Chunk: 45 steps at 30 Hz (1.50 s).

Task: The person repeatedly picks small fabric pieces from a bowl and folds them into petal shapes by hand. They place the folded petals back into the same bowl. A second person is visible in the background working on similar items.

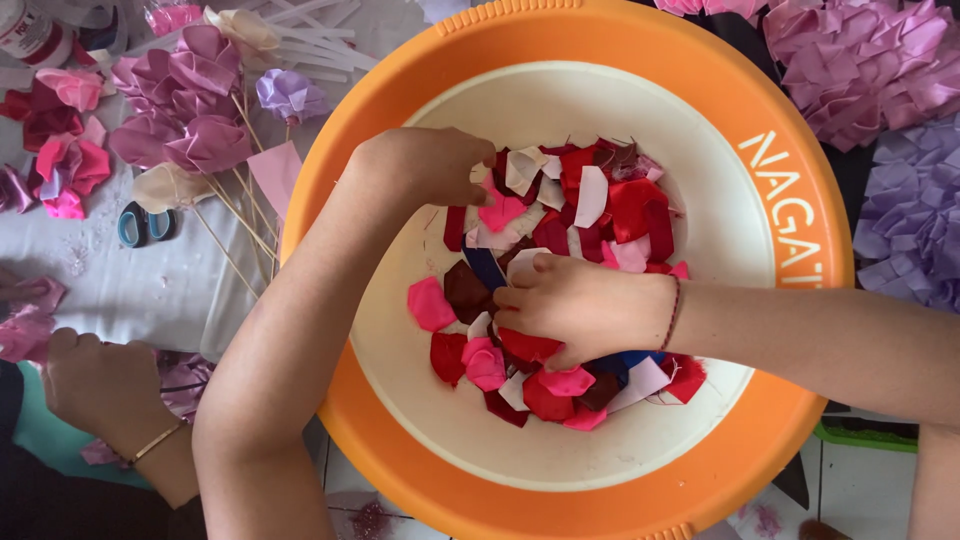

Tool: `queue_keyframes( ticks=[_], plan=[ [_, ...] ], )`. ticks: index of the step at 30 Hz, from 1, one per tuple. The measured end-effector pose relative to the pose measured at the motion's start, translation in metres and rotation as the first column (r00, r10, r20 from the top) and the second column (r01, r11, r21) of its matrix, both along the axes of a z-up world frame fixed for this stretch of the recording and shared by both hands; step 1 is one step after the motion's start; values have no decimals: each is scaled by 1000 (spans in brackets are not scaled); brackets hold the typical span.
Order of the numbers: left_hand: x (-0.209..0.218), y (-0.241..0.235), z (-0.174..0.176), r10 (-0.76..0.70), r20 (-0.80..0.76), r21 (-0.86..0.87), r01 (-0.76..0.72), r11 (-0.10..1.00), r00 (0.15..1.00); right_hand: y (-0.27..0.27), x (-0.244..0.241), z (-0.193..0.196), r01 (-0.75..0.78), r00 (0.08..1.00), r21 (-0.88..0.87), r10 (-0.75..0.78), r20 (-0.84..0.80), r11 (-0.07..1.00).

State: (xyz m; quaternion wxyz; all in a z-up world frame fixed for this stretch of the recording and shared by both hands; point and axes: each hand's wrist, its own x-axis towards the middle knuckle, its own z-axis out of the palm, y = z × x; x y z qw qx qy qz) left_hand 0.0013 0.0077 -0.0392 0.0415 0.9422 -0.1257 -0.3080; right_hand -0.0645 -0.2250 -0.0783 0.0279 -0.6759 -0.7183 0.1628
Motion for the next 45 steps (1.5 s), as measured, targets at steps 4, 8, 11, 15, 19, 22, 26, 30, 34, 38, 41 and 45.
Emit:
queue_keyframes(
  ticks=[4, 8, 11, 15, 19, 22, 26, 30, 34, 38, 41, 45],
  plan=[
    [-3, -12, 20, -40, -122, -83, 30, 996, 992, 2, -11, -43, 9, 984, -51, 0, 178, 999],
    [-4, -14, 27, -77, -215, -207, 31, 978, 974, -3, -7, -74, 116, 967, 251, -167, 193, 961],
    [-2, -11, 35, -108, -260, -227, 48, 973, 960, 2, 19, -50, 300, 945, 205, -319, 65, 931],
    [4, -10, 37, -72, -290, -240, 1, 971, 954, 10, 63, 1, 680, 707, -151, -696, -125, 718],
    [16, -5, 13, -90, -201, -378, 7, 926, 976, 5, 83, 38, 753, 608, -97, -744, -276, 651],
    [18, -7, 11, -150, -126, -444, 79, 892, 981, 7, 82, 45, 783, 537, -80, -734, -416, 617],
    [13, -8, 28, -98, -147, -393, 33, 919, 984, 6, 82, 52, 775, 532, -67, -706, -467, 629],
    [8, -17, 50, -32, -223, -145, -1, 989, 974, 4, 89, 55, 759, 578, -19, -686, -442, 651],
    [10, -11, 45, 39, -233, 6, -39, 999, 972, -6, 99, 45, 764, 631, 120, -692, -351, 634],
    [13, -4, 30, 12, -216, -4, -14, 1000, 976, -14, 104, 38, 748, 664, 87, -739, -114, 658],
    [13, -3, 22, -7, -209, -60, -6, 998, 978, -10, 102, 27, 713, 696, -174, -716, 58, 679],
    [18, 5, 10, 22, -200, -84, -40, 996, 980, -2, 103, 7, 634, 768, -379, -608, 201, 674]
  ],
)
